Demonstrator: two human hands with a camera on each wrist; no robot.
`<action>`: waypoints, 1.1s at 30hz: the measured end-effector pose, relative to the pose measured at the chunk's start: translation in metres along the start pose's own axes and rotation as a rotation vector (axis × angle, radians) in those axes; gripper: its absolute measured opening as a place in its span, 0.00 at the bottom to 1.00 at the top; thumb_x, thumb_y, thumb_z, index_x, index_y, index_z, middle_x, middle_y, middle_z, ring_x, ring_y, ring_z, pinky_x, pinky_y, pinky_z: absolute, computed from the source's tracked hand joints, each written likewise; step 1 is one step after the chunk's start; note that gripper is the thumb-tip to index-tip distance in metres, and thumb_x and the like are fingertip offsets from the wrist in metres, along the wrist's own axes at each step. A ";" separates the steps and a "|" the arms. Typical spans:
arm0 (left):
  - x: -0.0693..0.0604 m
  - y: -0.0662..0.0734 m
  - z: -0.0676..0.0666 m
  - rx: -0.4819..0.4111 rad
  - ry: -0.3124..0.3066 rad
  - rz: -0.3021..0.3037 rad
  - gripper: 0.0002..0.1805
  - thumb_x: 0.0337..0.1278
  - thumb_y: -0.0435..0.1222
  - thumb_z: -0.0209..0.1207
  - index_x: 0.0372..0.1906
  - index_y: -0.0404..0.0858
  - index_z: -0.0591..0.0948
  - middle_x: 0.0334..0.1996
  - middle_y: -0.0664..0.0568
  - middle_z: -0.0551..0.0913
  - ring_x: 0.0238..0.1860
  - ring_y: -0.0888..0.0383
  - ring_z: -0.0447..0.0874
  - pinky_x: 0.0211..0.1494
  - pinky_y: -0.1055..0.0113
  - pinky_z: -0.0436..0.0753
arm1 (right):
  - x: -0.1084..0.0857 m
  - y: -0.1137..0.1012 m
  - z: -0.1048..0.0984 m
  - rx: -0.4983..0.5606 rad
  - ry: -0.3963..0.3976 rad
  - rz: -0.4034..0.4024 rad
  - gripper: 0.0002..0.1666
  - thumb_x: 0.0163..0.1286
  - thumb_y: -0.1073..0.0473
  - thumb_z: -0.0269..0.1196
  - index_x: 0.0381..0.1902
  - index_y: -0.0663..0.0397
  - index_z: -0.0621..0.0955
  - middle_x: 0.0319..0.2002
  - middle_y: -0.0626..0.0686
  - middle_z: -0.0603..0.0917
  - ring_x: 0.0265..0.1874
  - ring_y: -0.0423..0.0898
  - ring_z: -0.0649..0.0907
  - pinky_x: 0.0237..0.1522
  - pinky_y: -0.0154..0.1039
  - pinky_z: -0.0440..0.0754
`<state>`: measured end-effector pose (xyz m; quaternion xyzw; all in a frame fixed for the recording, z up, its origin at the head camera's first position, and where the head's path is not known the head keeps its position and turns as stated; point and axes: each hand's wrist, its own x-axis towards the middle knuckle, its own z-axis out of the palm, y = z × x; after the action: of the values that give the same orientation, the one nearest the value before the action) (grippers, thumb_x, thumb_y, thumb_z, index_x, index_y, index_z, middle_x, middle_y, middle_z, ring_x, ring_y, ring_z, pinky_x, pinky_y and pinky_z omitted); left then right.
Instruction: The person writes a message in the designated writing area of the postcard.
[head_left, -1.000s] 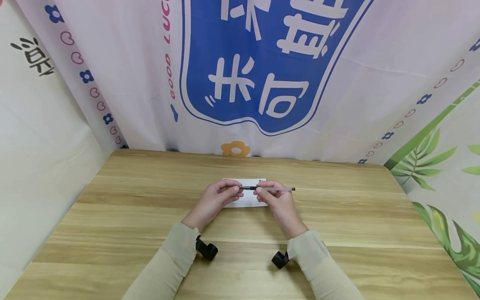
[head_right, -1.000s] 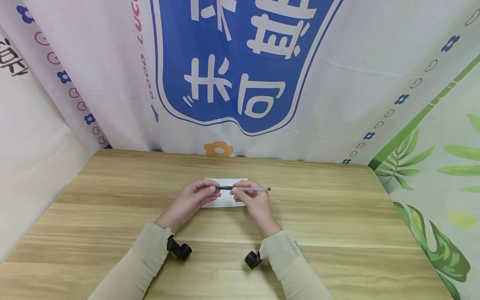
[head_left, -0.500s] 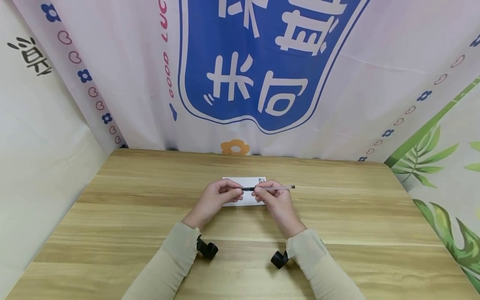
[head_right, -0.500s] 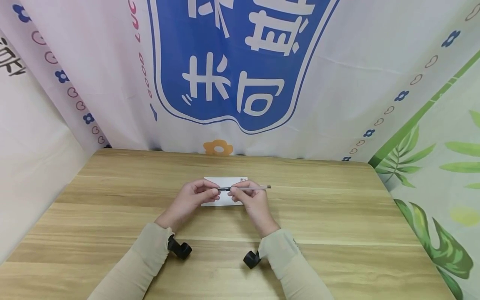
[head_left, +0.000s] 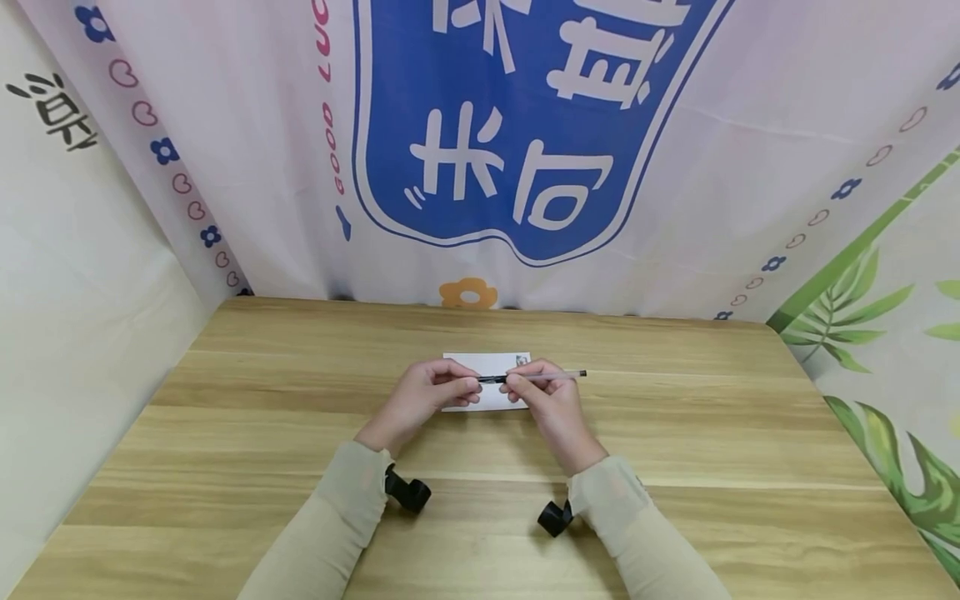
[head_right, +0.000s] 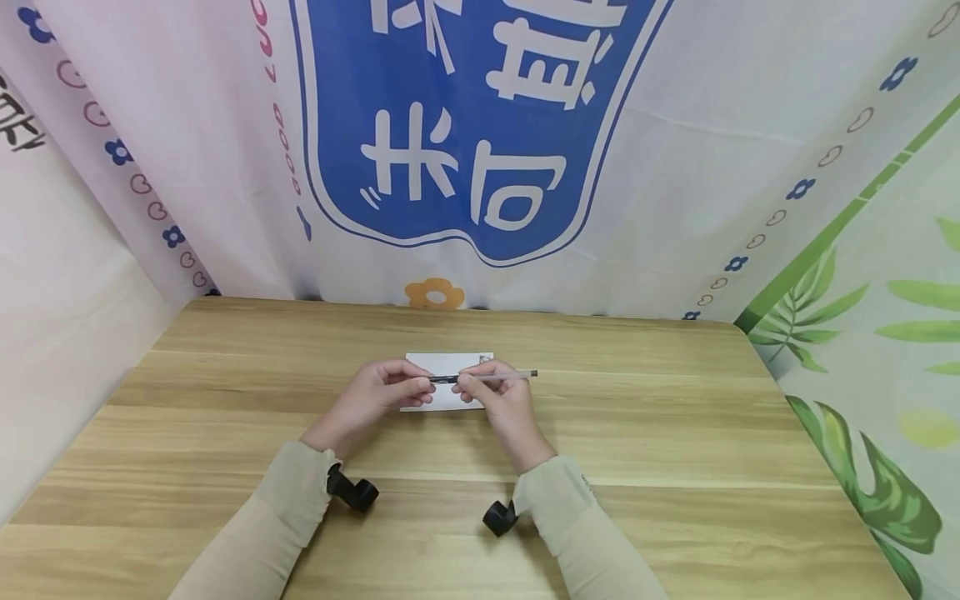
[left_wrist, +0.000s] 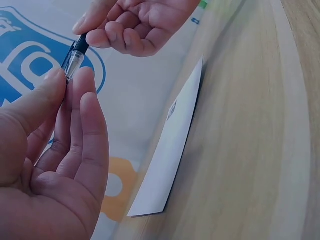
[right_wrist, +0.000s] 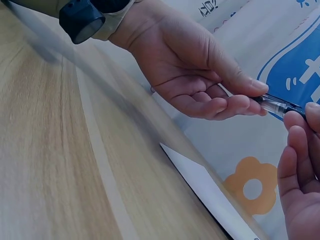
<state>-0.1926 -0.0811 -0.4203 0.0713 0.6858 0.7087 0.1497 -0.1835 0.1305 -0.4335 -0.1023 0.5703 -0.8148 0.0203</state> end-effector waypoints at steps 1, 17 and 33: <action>0.000 0.000 0.000 -0.004 -0.001 -0.003 0.11 0.65 0.32 0.66 0.47 0.28 0.84 0.42 0.43 0.87 0.40 0.56 0.89 0.49 0.62 0.86 | 0.000 0.000 0.000 0.001 0.000 -0.002 0.11 0.71 0.72 0.62 0.34 0.52 0.86 0.31 0.51 0.87 0.31 0.40 0.85 0.40 0.31 0.83; 0.002 0.000 -0.005 -0.055 -0.035 -0.063 0.15 0.67 0.30 0.64 0.48 0.19 0.81 0.32 0.48 0.88 0.32 0.61 0.88 0.40 0.68 0.87 | 0.001 0.004 -0.005 -0.047 -0.062 -0.069 0.09 0.71 0.72 0.63 0.35 0.54 0.85 0.35 0.50 0.86 0.33 0.41 0.85 0.42 0.33 0.84; -0.002 0.002 -0.041 -0.151 0.099 -0.132 0.20 0.69 0.37 0.63 0.54 0.22 0.81 0.38 0.44 0.89 0.36 0.60 0.89 0.47 0.67 0.86 | 0.012 -0.006 -0.038 0.129 0.101 -0.135 0.07 0.68 0.66 0.69 0.38 0.66 0.81 0.35 0.53 0.87 0.34 0.44 0.85 0.42 0.33 0.83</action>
<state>-0.2035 -0.1211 -0.4201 -0.0205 0.6400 0.7497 0.1668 -0.2023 0.1663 -0.4383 -0.0979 0.5086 -0.8535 -0.0567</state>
